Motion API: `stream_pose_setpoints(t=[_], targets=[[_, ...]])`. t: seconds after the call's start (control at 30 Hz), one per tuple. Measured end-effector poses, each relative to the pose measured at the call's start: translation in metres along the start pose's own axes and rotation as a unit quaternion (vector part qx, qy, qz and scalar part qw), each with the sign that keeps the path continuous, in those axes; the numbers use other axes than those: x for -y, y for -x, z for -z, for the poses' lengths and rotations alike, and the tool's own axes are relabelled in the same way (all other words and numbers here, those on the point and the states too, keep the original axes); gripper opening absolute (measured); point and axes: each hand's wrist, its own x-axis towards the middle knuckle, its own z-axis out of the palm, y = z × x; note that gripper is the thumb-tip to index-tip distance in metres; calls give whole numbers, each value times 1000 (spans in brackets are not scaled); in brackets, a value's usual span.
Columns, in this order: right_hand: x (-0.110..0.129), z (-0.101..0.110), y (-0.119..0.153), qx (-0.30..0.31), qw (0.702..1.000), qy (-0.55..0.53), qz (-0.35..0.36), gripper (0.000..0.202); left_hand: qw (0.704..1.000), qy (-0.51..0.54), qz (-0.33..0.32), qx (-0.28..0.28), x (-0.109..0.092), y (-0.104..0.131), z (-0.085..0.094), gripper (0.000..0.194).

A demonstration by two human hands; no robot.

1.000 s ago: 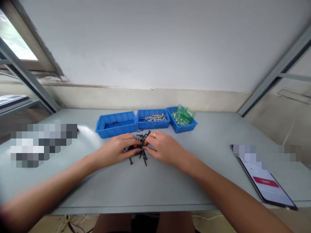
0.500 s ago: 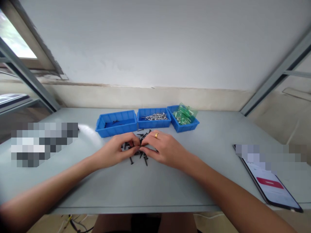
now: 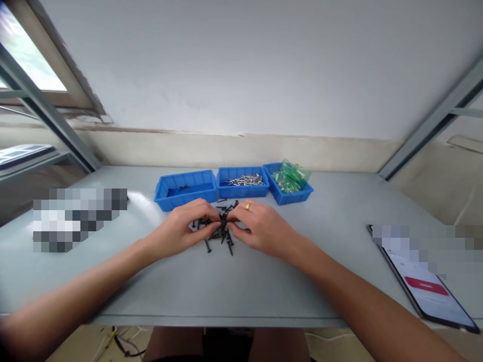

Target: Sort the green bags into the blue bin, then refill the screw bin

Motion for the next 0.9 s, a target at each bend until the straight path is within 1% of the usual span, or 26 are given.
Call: stream_pose_setpoints(t=[0.07, 0.13, 0.23, 0.4, 0.53, 0.67, 0.73, 0.83, 0.9], targets=[[1, 2, 0, -35, 999, 1, 2, 9, 1000, -3, 14, -5, 2, 0, 0, 8], [2, 2, 0, -54, 998, -5, 15, 9, 1000, -5, 10, 15, 3, 0, 0, 9], [4, 0, 0, -40, 999, -6, 24, 10, 999, -8, -13, 47, 2, 0, 1, 14], [2, -1, 1, -6, 1000, 5, 11, 10, 999, -14, -13, 44, 1, 0, 3, 17], [2, -1, 2, -25, 999, -3, 46, 10, 998, -16, -20, 56, 3, 0, 0, 17], [5, -2, 3, -29, 996, -17, 85, 11, 996, -5, -46, 81, 4, 1, -2, 19], [5, -1, 3, -30, 996, -16, 81, 11, 997, -5, -43, 69, 5, 1, -2, 18], [3, 0, 1, -36, 998, 1, 52, 11, 1000, -11, -24, 7, 6, 0, 0, 16], [1, 0, 1, -24, 999, 10, 30, 11, 999, -11, -23, -21, 6, 0, 0, 16]])
